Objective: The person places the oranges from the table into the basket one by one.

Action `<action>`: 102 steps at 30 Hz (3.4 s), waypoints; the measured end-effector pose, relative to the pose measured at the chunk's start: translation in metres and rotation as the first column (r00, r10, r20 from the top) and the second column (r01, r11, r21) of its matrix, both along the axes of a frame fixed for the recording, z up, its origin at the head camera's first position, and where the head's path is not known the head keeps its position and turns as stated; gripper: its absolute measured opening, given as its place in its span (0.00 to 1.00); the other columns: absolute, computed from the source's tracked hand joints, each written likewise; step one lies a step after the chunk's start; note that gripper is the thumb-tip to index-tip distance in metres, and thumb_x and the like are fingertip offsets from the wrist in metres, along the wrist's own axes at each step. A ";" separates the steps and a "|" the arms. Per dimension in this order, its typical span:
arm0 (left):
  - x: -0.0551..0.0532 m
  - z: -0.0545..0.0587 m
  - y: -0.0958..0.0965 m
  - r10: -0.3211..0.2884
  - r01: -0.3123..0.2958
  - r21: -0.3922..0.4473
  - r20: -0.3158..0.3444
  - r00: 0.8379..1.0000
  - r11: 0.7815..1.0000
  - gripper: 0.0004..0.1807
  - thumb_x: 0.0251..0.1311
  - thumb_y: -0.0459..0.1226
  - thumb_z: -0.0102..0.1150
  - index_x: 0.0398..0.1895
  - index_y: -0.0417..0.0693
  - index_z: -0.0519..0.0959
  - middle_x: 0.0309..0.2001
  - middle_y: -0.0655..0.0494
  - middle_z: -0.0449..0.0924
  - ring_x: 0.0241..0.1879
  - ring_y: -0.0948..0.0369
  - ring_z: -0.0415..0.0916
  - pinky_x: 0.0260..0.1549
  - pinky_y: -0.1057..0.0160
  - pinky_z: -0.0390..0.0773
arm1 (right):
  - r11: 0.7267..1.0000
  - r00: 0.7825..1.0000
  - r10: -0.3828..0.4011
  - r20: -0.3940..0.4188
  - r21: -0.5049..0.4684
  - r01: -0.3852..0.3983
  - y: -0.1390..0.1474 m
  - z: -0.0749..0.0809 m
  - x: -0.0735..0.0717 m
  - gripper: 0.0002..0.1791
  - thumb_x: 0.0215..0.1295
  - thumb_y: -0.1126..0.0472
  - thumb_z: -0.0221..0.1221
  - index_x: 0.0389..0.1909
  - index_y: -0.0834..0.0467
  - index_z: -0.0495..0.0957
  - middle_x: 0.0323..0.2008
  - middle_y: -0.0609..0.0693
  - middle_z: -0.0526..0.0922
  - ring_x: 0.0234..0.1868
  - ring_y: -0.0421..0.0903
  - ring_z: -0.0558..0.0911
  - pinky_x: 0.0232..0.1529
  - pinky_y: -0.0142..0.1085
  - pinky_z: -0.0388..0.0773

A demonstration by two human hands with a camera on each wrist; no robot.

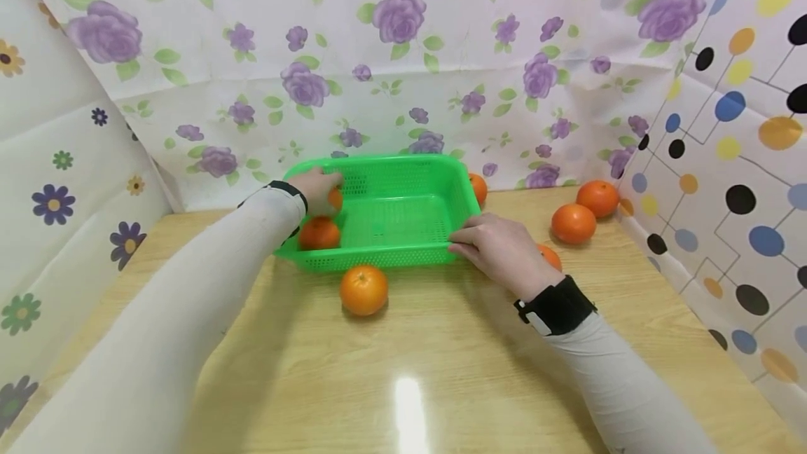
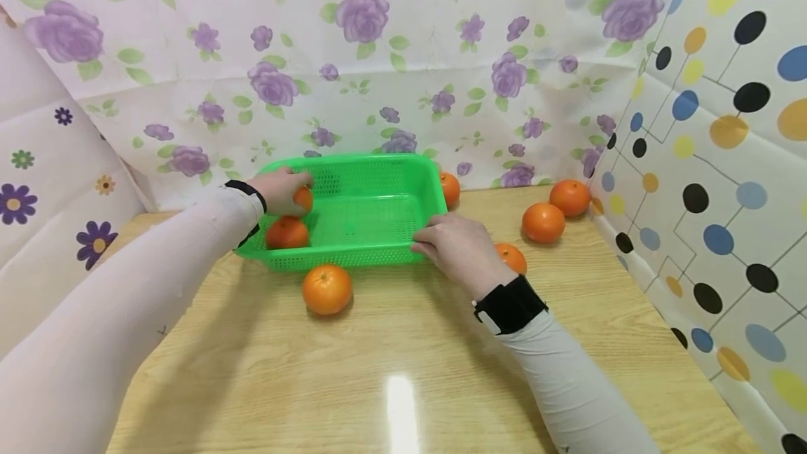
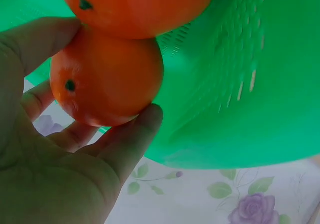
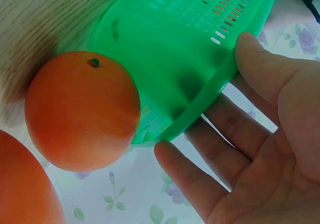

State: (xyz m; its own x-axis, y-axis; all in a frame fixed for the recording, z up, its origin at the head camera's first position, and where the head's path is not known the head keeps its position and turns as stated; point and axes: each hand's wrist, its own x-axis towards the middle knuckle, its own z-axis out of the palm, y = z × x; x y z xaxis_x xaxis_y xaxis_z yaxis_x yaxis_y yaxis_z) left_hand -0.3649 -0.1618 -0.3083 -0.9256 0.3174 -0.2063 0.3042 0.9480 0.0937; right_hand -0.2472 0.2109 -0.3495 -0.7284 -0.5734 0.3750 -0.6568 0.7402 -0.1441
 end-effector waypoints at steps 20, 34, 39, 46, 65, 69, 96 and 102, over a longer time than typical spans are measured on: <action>0.037 0.017 0.020 0.043 -0.040 -0.066 0.045 0.998 0.997 0.30 0.73 0.37 0.62 0.76 0.40 0.72 0.70 0.28 0.71 0.64 0.38 0.75 0.61 0.39 0.78 | 1.000 1.000 -0.009 0.011 -0.006 0.009 0.000 -0.002 0.001 0.07 0.75 0.53 0.73 0.46 0.51 0.95 0.40 0.46 0.90 0.42 0.47 0.87 0.44 0.46 0.88; 0.010 -0.001 0.008 0.057 -0.053 -0.065 0.059 0.997 0.996 0.33 0.74 0.39 0.63 0.80 0.46 0.71 0.76 0.30 0.67 0.68 0.35 0.73 0.64 0.36 0.76 | 1.000 1.000 -0.020 0.010 -0.009 0.020 -0.002 -0.001 0.002 0.07 0.74 0.54 0.73 0.46 0.51 0.95 0.40 0.45 0.90 0.42 0.47 0.86 0.42 0.45 0.87; 0.012 0.000 0.006 0.050 -0.047 -0.064 0.050 0.997 0.997 0.33 0.74 0.40 0.63 0.81 0.45 0.71 0.78 0.28 0.64 0.68 0.35 0.73 0.63 0.36 0.77 | 1.000 1.000 -0.023 0.014 -0.009 0.024 -0.002 -0.002 0.001 0.07 0.74 0.54 0.73 0.47 0.50 0.95 0.41 0.45 0.90 0.43 0.47 0.86 0.42 0.45 0.87; 0.003 -0.004 0.001 0.003 -0.005 -0.055 -0.036 0.999 0.998 0.33 0.70 0.39 0.60 0.78 0.44 0.73 0.73 0.28 0.70 0.69 0.31 0.72 0.66 0.31 0.74 | 1.000 1.000 -0.014 0.016 -0.013 0.015 -0.002 -0.002 0.001 0.07 0.75 0.53 0.73 0.47 0.50 0.95 0.41 0.45 0.90 0.43 0.46 0.86 0.43 0.46 0.87; 0.053 0.030 0.032 -0.016 0.004 -0.044 -0.283 0.959 0.999 0.32 0.78 0.44 0.67 0.80 0.48 0.72 0.78 0.35 0.68 0.76 0.33 0.65 0.74 0.28 0.64 | 1.000 1.000 -0.009 0.009 -0.018 0.009 -0.002 -0.002 0.002 0.07 0.75 0.54 0.73 0.47 0.51 0.95 0.41 0.47 0.90 0.42 0.47 0.87 0.42 0.46 0.87; 0.062 0.029 0.036 -0.030 0.020 -0.031 -0.352 0.935 0.999 0.31 0.79 0.44 0.67 0.80 0.49 0.73 0.78 0.36 0.70 0.75 0.34 0.67 0.73 0.29 0.66 | 1.000 1.000 -0.007 0.001 -0.019 0.007 -0.002 -0.002 0.003 0.07 0.74 0.54 0.74 0.46 0.51 0.95 0.41 0.48 0.90 0.42 0.47 0.87 0.42 0.47 0.87; 0.133 0.024 0.044 -0.170 0.230 0.022 -0.607 0.776 0.973 0.30 0.79 0.48 0.67 0.77 0.46 0.77 0.76 0.36 0.72 0.76 0.38 0.68 0.75 0.35 0.66 | 1.000 1.000 -0.004 0.014 -0.015 0.005 -0.002 -0.002 -0.001 0.07 0.75 0.55 0.73 0.46 0.52 0.95 0.40 0.47 0.90 0.42 0.47 0.87 0.42 0.46 0.88; 0.146 0.015 0.044 -0.178 0.277 0.063 -0.627 0.758 0.959 0.31 0.78 0.49 0.68 0.77 0.46 0.77 0.76 0.36 0.72 0.76 0.38 0.68 0.75 0.34 0.67 | 1.000 1.000 -0.009 0.009 -0.009 0.009 -0.002 0.000 -0.002 0.07 0.75 0.54 0.73 0.46 0.51 0.95 0.40 0.47 0.89 0.41 0.47 0.87 0.41 0.47 0.87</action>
State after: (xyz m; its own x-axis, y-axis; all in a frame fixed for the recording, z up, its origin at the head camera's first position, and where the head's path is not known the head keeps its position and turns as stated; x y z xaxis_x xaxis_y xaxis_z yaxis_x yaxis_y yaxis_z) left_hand -0.2191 -0.1180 -0.2932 -0.7356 0.5151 0.4399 0.5488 0.8339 -0.0587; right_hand -0.2490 0.2091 -0.3499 -0.7365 -0.5638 0.3738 -0.6491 0.7445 -0.1561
